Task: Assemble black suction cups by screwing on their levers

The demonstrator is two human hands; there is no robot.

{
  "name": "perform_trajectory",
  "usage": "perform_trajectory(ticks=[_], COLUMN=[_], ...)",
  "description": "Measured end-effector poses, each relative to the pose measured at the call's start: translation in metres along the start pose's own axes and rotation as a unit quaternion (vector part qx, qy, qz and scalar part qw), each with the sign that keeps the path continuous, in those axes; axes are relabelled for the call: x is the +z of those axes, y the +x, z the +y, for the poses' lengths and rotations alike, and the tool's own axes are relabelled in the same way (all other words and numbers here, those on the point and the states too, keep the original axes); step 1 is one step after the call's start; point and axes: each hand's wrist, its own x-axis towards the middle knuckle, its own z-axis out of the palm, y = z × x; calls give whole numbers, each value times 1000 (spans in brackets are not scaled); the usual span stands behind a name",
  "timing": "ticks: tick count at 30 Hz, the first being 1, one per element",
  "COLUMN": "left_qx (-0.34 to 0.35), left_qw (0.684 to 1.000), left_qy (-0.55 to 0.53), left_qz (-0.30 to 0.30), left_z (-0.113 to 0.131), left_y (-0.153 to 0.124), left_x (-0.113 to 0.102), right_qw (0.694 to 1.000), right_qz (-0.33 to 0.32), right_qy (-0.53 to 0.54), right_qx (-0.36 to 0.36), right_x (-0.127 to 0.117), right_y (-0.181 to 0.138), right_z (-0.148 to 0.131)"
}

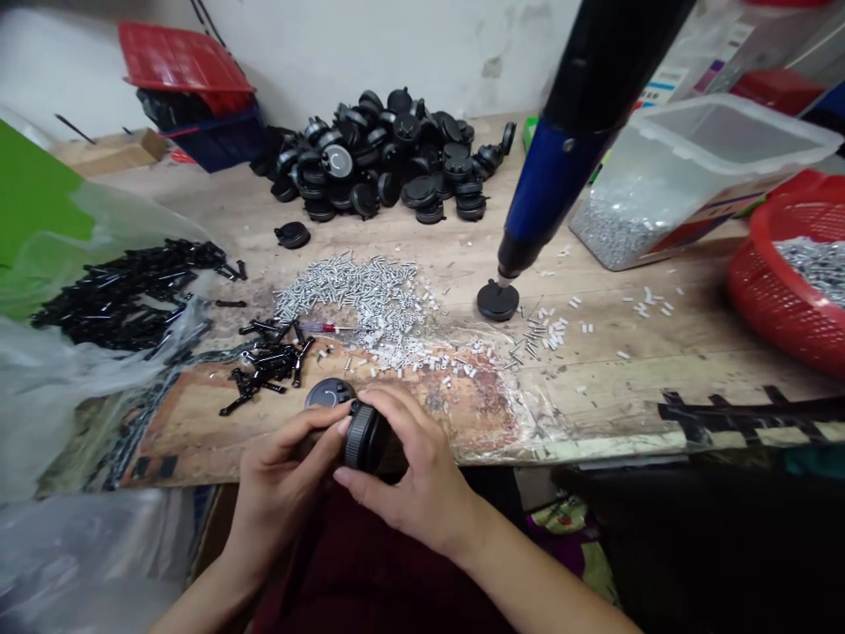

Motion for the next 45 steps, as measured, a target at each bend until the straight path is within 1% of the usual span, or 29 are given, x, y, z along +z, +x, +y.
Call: perform_trajectory(ticks=[2, 4, 11, 17, 20, 22, 26, 29, 31, 33, 35, 37, 39, 41, 43, 45], left_qx=[26, 41, 100, 99, 93, 101, 146, 175, 172, 161, 159, 162, 146, 117, 101, 103], left_qw=[999, 998, 992, 992, 993, 993, 986, 981, 980, 979, 977, 971, 963, 956, 947, 932], left_qy=[17, 30, 62, 68, 65, 68, 80, 88, 104, 121, 140, 175, 226, 267, 304, 343], left_qz=[-9, -20, -39, -42, -25, -10, 20, 14, -5, -26, -35, -24, -7, -5, -27, -60], left_z=[1, 3, -1, -3, -6, -10, -19, -22, -20, -17, -14, -15, -19, -26, -31, -34], left_y=[-1, -2, 1, 1, -2, -4, -6, -8, -9, -9, -3, 9, 26, 46, 66, 83], left_x=[-3, -5, -7, -8, -8, -8, -8, -10, -12, -16, -22, -30, -39, -46, -48, -45], right_qw=[1000, 999, 999, 999, 999, 998, 993, 994, 995, 995, 990, 980, 962, 938, 914, 894], right_qz=[-25, -35, -26, -30, -33, -27, -22, -26, -26, -15, 20, 64, 94, 103, 101, 99], right_qy=[-2, -3, -24, -29, -32, -52, -106, -95, -76, -52, -13, 53, 139, 218, 279, 326], right_qx=[-13, -21, -39, -19, -1, 16, 39, 38, 51, 88, 137, 179, 214, 249, 276, 290], right_x=[-5, -9, -7, -8, -8, -5, 6, 13, 15, 15, 14, 13, 12, 11, 11, 11], right_y=[0, 0, 0, -1, 1, 4, 9, 12, 13, 16, 19, 24, 29, 33, 35, 37], right_z=[-2, -2, 2, 2, -1, -5, -11, -10, -7, -2, 2, 6, 10, 13, 16, 19])
